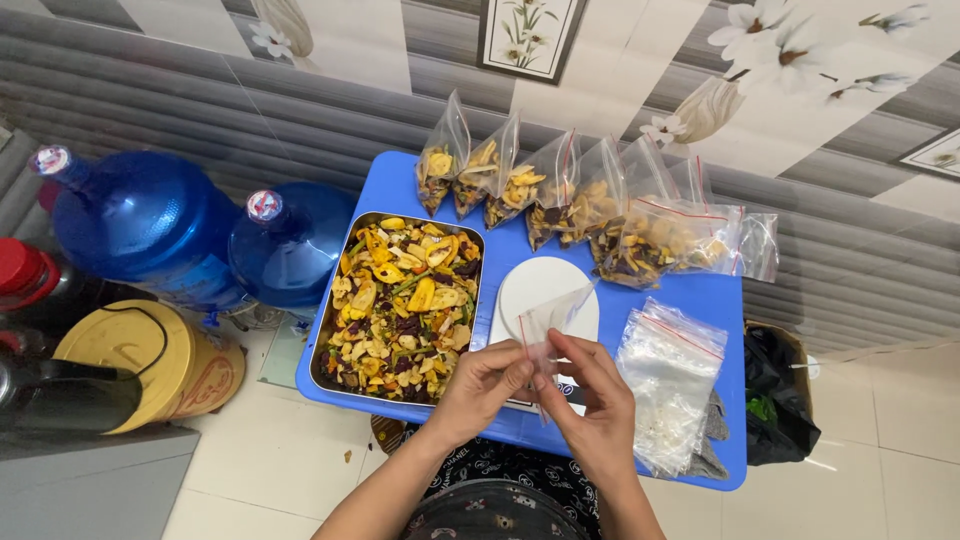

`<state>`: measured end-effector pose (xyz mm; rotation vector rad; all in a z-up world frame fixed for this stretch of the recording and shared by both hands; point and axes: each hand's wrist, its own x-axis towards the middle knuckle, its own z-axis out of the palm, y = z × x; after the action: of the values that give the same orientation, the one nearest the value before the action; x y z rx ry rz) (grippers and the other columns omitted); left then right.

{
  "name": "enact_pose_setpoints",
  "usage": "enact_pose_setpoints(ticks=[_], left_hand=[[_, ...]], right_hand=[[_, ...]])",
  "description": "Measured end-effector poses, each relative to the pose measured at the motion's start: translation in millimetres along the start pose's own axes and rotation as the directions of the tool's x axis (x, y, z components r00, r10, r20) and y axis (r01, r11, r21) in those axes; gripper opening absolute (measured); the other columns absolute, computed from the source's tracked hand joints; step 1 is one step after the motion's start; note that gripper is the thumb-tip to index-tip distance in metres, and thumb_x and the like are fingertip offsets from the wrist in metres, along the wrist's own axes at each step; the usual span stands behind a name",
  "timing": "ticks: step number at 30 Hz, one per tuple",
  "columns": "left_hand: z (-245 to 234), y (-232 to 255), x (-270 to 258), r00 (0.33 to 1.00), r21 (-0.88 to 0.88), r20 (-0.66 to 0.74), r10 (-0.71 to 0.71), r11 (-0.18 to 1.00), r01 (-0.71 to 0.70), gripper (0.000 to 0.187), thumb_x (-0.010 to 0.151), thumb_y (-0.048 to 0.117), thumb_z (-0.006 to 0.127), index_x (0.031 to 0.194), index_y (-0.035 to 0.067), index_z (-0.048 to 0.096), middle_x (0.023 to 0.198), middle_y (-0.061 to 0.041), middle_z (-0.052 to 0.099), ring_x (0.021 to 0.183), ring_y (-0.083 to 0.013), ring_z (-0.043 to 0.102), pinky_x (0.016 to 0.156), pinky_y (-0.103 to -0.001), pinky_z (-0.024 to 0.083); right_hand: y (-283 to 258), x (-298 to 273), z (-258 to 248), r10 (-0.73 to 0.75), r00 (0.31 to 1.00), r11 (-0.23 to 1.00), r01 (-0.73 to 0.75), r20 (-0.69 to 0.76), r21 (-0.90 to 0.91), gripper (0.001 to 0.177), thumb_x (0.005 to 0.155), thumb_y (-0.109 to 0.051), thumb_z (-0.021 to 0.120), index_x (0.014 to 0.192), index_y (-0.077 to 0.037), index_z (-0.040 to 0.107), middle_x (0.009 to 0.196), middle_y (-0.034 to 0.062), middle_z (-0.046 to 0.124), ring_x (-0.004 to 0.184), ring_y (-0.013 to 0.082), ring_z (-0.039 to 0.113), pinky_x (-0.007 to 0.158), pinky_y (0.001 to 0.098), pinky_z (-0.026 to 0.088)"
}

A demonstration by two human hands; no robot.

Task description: Packaging dried fruit snacks into small plastic bags and weighing them on a digital scale

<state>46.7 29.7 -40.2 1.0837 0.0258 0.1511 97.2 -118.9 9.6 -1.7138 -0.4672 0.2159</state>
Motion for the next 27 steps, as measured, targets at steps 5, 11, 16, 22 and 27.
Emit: enact_pose_setpoints(ticks=[5, 11, 16, 22, 27], left_hand=[[-8, -7, 2, 0.999, -0.045, 0.009, -0.037, 0.998, 0.037, 0.026, 0.092, 0.007, 0.072, 0.117, -0.002, 0.073, 0.103, -0.009, 0.068, 0.085, -0.0164, 0.069, 0.078, -0.027, 0.063], [-6, -10, 5, 0.996, -0.087, -0.072, -0.047, 0.995, 0.041, 0.023, 0.087, 0.01, 0.076, 0.107, -0.001, 0.077, 0.1, -0.01, 0.073, 0.083, -0.0185, 0.071, 0.079, -0.028, 0.066], [-6, -15, 5, 0.993, -0.057, -0.102, -0.054, 0.997, 0.049, 0.021, 0.088, 0.009, 0.075, 0.107, -0.001, 0.077, 0.1, -0.01, 0.073, 0.083, -0.0176, 0.071, 0.077, -0.028, 0.066], [-1, -12, 4, 0.993, 0.01, -0.118, -0.01, 1.0, 0.012, 0.02, 0.092, 0.009, 0.071, 0.108, -0.004, 0.075, 0.1, -0.009, 0.07, 0.085, -0.0165, 0.069, 0.078, -0.028, 0.067], [1, -12, 3, 0.991, 0.021, -0.132, 0.02, 1.0, -0.017, 0.017, 0.094, 0.005, 0.068, 0.107, -0.004, 0.074, 0.097, -0.009, 0.07, 0.082, -0.0157, 0.068, 0.076, -0.028, 0.067]], right_hand=[[5, 0, -4, 0.053, 0.997, 0.974, -0.065, 0.06, 0.219, 0.054, 0.08, 0.011, 0.073, 0.133, 0.002, 0.065, 0.125, 0.0137, 0.065, 0.104, 0.0255, 0.071, 0.084, 0.0298, 0.06], [1, 0, -3, 0.07, 0.995, 0.962, -0.085, 0.066, 0.26, 0.054, 0.08, 0.013, 0.072, 0.133, 0.003, 0.065, 0.123, 0.0148, 0.065, 0.104, 0.0254, 0.07, 0.071, 0.0261, 0.058], [4, 0, -3, 0.06, 0.995, 0.961, -0.078, 0.076, 0.264, 0.054, 0.081, 0.012, 0.072, 0.134, 0.003, 0.064, 0.125, 0.014, 0.065, 0.107, 0.0244, 0.07, 0.094, 0.0316, 0.059], [2, 0, -1, 0.057, 0.996, 0.968, -0.072, 0.071, 0.242, 0.055, 0.082, 0.011, 0.072, 0.136, 0.002, 0.063, 0.125, 0.0132, 0.065, 0.105, 0.0236, 0.07, 0.091, 0.0296, 0.059], [3, 0, -1, 0.064, 0.996, 0.97, -0.078, 0.069, 0.23, 0.055, 0.082, 0.011, 0.072, 0.136, 0.001, 0.063, 0.126, 0.0129, 0.065, 0.104, 0.0225, 0.069, 0.086, 0.0277, 0.059]])
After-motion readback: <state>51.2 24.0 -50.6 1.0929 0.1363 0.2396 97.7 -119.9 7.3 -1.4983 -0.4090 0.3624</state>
